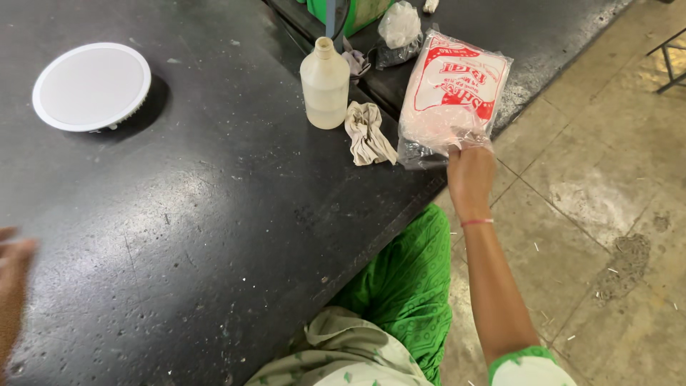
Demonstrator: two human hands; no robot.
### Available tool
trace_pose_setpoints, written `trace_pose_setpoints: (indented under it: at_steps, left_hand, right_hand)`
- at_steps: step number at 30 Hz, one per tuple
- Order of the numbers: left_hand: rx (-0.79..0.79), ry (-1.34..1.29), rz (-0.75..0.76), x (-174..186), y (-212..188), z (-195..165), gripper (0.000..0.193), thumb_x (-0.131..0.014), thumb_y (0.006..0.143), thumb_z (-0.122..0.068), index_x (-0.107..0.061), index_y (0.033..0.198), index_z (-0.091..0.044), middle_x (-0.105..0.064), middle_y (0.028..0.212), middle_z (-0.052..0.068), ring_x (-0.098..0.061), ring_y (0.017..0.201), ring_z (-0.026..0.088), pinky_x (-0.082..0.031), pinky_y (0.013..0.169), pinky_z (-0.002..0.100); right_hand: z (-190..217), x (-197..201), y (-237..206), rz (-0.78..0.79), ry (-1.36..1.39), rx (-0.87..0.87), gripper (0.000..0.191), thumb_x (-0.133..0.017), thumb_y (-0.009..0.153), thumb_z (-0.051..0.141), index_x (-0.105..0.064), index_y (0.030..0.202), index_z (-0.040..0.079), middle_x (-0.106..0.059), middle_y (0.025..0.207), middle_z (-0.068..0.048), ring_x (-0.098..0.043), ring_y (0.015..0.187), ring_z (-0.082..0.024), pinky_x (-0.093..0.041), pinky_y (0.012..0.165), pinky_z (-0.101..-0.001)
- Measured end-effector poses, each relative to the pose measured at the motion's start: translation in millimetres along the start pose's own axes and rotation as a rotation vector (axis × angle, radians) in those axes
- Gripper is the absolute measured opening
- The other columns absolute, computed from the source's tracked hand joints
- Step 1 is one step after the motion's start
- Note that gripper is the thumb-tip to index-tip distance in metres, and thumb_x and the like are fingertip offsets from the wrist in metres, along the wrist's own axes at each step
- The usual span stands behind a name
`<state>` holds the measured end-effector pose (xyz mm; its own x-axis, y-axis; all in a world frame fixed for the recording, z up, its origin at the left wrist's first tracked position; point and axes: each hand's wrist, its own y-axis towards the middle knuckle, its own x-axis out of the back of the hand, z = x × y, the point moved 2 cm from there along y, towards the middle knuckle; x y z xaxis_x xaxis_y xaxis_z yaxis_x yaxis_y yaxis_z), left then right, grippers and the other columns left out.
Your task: The person wipes the surface of white circular LED light fixtures with a cloth, then places each fixture into a clear plastic bag and seals it. The person repeats this process for multiple units, stacking the packaged items on the table.
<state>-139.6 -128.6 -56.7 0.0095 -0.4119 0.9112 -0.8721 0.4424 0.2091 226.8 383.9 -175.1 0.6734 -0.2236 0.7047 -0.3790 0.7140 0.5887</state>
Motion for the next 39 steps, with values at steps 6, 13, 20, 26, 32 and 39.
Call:
trace_pose_setpoints:
  at_steps: [6, 13, 20, 26, 32, 39]
  left_hand:
    - [-0.004, 0.056, 0.236, -23, -21, -88, 0.038, -0.069, 0.096, -0.037, -0.072, 0.131, -0.021, -0.079, 0.11, 0.001, -0.075, 0.075, 0.021, -0.06, 0.069, 0.038]
    - [-0.235, -0.179, 0.406, -60, -46, -173, 0.035, -0.07, 0.088, -0.036, -0.072, 0.119, -0.02, -0.078, 0.108, 0.003, -0.077, 0.088, 0.021, -0.06, 0.077, 0.037]
    - [-0.255, -0.264, 0.583, -75, -64, -205, 0.037, -0.069, 0.088, -0.034, -0.072, 0.122, -0.021, -0.076, 0.109, 0.004, -0.076, 0.095, 0.024, -0.059, 0.078, 0.039]
    - [-0.137, -0.288, 0.584, -71, -74, -179, 0.038, -0.069, 0.086, -0.032, -0.071, 0.122, -0.02, -0.075, 0.111, 0.003, -0.076, 0.096, 0.023, -0.059, 0.076, 0.038]
    - [-0.089, -0.296, 0.612, -77, -95, -145, 0.038, -0.074, 0.088, -0.033, -0.071, 0.123, -0.02, -0.077, 0.105, 0.003, -0.077, 0.094, 0.02, -0.06, 0.079, 0.038]
    - [0.032, -0.406, 0.633, -89, -118, -114, 0.044, -0.077, 0.083, -0.03, -0.07, 0.126, -0.023, -0.078, 0.106, 0.003, -0.081, 0.091, 0.016, -0.061, 0.076, 0.035]
  right_hand:
    - [-41, -48, 15, -0.076, -0.222, 0.24, 0.031, -0.07, 0.094, 0.016, -0.071, 0.12, 0.0, -0.069, 0.124, -0.022, -0.059, 0.122, -0.042, -0.046, 0.106, -0.0498]
    - [-46, -60, -3, -0.08, 0.049, 0.134, 0.032, -0.059, 0.094, 0.011, -0.067, 0.123, 0.0, -0.061, 0.143, -0.023, -0.054, 0.133, -0.04, -0.043, 0.113, -0.0484]
    - [-55, -75, 33, -0.043, -0.155, 0.139, 0.038, -0.063, 0.098, 0.016, -0.065, 0.13, -0.004, -0.061, 0.132, -0.031, -0.054, 0.124, -0.046, -0.045, 0.106, -0.0493]
    - [-62, -97, 55, -0.013, -0.258, -0.11, 0.035, -0.064, 0.097, 0.019, -0.066, 0.125, -0.003, -0.063, 0.124, -0.029, -0.056, 0.117, -0.045, -0.046, 0.1, -0.0492]
    - [-47, -80, 39, -0.092, -0.145, 0.0, 0.033, -0.065, 0.097, 0.022, -0.067, 0.12, -0.002, -0.065, 0.116, -0.026, -0.059, 0.109, -0.043, -0.048, 0.095, -0.0491]
    - [-45, -88, 71, -0.018, -0.28, -0.075, 0.032, -0.067, 0.096, 0.026, -0.068, 0.114, 0.0, -0.067, 0.106, -0.024, -0.062, 0.1, -0.041, -0.049, 0.089, -0.0489]
